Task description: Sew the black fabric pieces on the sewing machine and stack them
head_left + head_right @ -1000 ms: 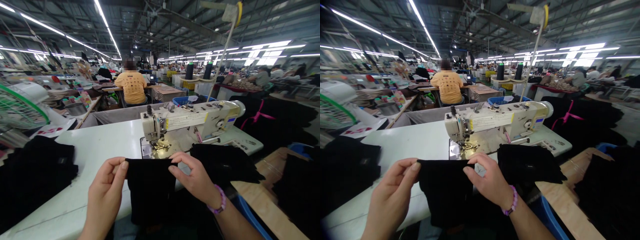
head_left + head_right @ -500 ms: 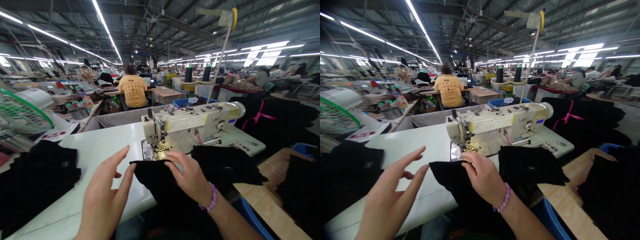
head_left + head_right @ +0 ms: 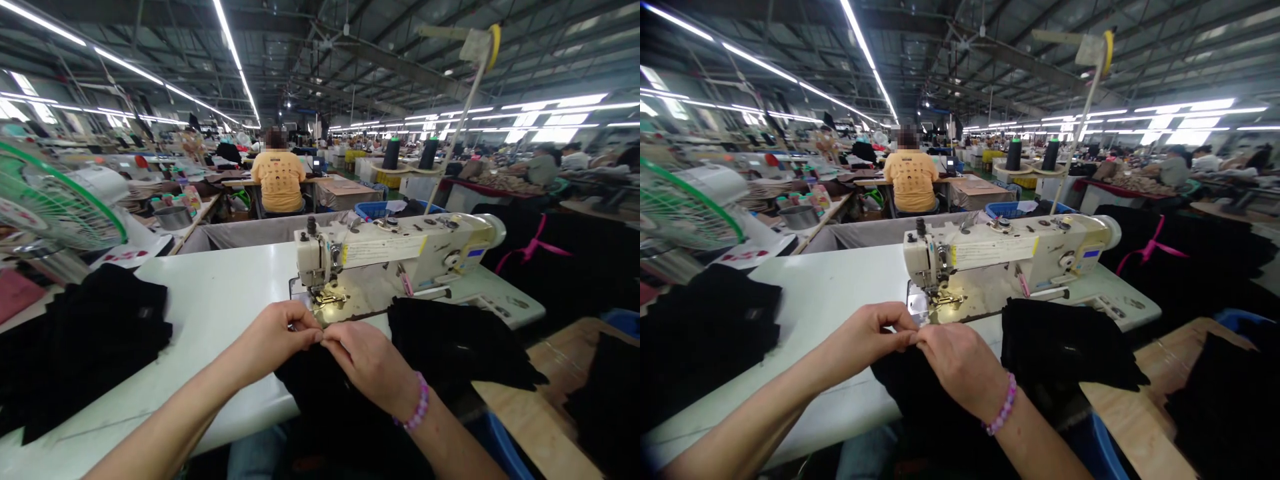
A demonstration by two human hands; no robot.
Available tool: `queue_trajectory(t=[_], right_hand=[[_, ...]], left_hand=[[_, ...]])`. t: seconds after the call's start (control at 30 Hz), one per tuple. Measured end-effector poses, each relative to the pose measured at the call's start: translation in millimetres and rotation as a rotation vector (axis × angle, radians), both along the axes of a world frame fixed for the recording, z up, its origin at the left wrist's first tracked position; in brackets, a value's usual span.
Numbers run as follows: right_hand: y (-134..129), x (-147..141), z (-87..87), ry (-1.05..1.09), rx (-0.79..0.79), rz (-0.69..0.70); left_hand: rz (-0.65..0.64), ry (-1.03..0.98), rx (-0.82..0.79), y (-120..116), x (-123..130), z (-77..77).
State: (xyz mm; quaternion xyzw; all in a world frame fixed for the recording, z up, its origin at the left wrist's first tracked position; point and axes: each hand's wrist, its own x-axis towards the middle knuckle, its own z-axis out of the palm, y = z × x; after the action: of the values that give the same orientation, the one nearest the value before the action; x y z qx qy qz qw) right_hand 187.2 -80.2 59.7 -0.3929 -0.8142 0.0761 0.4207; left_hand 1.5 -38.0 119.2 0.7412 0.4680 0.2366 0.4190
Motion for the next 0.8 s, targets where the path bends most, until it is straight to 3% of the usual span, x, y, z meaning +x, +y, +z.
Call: queue_trajectory(t=[0.1, 0.2, 0.3, 0.37, 0.43, 0.5, 0.57, 0.67, 0.8], right_hand=[[-1, -2, -4.1, 0.255, -0.285, -0.013], [-2, -5, -15.5, 0.509, -0.718, 0.041], [-1, -12, -36.4, 0.703, -1.004, 0.152], [2, -17, -51.4, 0.681, -1.062, 0.142], [6, -23, -64.0, 0.468, -0.967, -0.007], [9, -26, -73.1, 0.169, -0.716, -0.208], [11, -27, -79.7, -0.065, -0.436, -0.309], [11, -24, -87.9, -0.212, -0.216, -0.277], [11, -21, -95.8, -0.238, -0.2, -0.24]], left_hand=[[-0.026, 0.005, 0.076, 0, -2, 4.8], [0.081, 0.1, 0.317, 7, -8, 3.5], [0.148, 0.324, 0.517, 27, -14, -15.9], [0.113, 0.453, 0.493, 45, -13, -38.0], [0.104, 0.513, 0.437, 63, -10, -62.5], [0.123, 0.535, 0.393, 79, -5, -84.6], [0.134, 0.55, 0.345, 92, -1, -100.6], [0.125, 0.558, 0.264, 104, 0, -110.6], [0.129, 0.571, 0.186, 111, 1, -107.1]])
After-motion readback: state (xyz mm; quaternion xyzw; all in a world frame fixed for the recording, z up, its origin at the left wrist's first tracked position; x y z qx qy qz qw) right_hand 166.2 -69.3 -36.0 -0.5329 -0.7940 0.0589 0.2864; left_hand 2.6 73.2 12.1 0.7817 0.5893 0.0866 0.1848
